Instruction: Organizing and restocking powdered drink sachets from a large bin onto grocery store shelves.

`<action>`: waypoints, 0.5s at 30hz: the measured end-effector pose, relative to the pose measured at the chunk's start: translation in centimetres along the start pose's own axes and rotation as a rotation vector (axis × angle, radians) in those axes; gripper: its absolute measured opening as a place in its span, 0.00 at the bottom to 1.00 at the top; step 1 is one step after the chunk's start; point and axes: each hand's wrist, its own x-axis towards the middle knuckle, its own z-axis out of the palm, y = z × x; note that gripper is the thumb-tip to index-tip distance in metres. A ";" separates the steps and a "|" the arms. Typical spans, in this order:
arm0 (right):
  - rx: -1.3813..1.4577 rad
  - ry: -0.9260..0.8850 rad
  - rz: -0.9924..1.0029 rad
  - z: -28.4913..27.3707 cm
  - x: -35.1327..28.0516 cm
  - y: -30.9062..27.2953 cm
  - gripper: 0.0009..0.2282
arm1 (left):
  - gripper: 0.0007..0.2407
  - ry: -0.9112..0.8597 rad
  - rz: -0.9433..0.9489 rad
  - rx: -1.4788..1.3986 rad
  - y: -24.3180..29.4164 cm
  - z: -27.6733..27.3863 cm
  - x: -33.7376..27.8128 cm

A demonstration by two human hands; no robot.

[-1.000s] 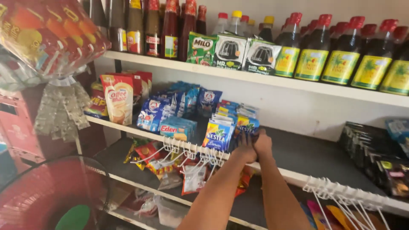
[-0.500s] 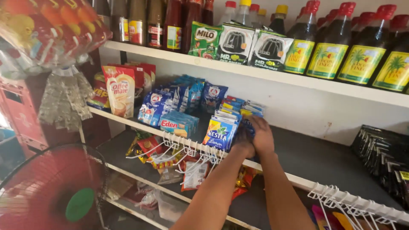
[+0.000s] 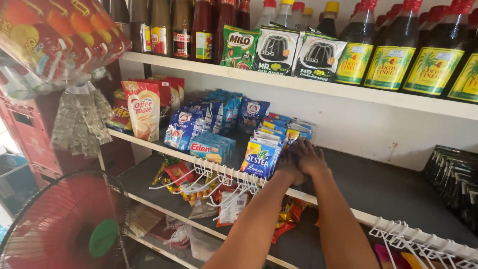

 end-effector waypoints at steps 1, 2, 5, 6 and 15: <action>-0.001 0.000 -0.001 0.3 0.0 0.1 0.34 | 0.45 0.000 -0.001 -0.001 -0.3 0.5 0.7; 0.042 0.061 -0.011 0.7 -0.2 0.2 0.32 | 0.44 0.055 0.018 -0.041 -0.4 1.1 1.3; 0.101 0.231 -0.044 3.6 0.1 1.2 0.27 | 0.40 0.086 0.033 0.016 -0.6 1.3 0.7; 0.110 0.350 -0.060 4.4 0.6 2.2 0.26 | 0.36 0.071 0.039 0.113 -0.1 0.7 0.5; 0.315 0.470 0.096 -1.1 -17.6 -3.3 0.15 | 0.34 0.256 0.094 -0.179 -1.2 2.9 3.2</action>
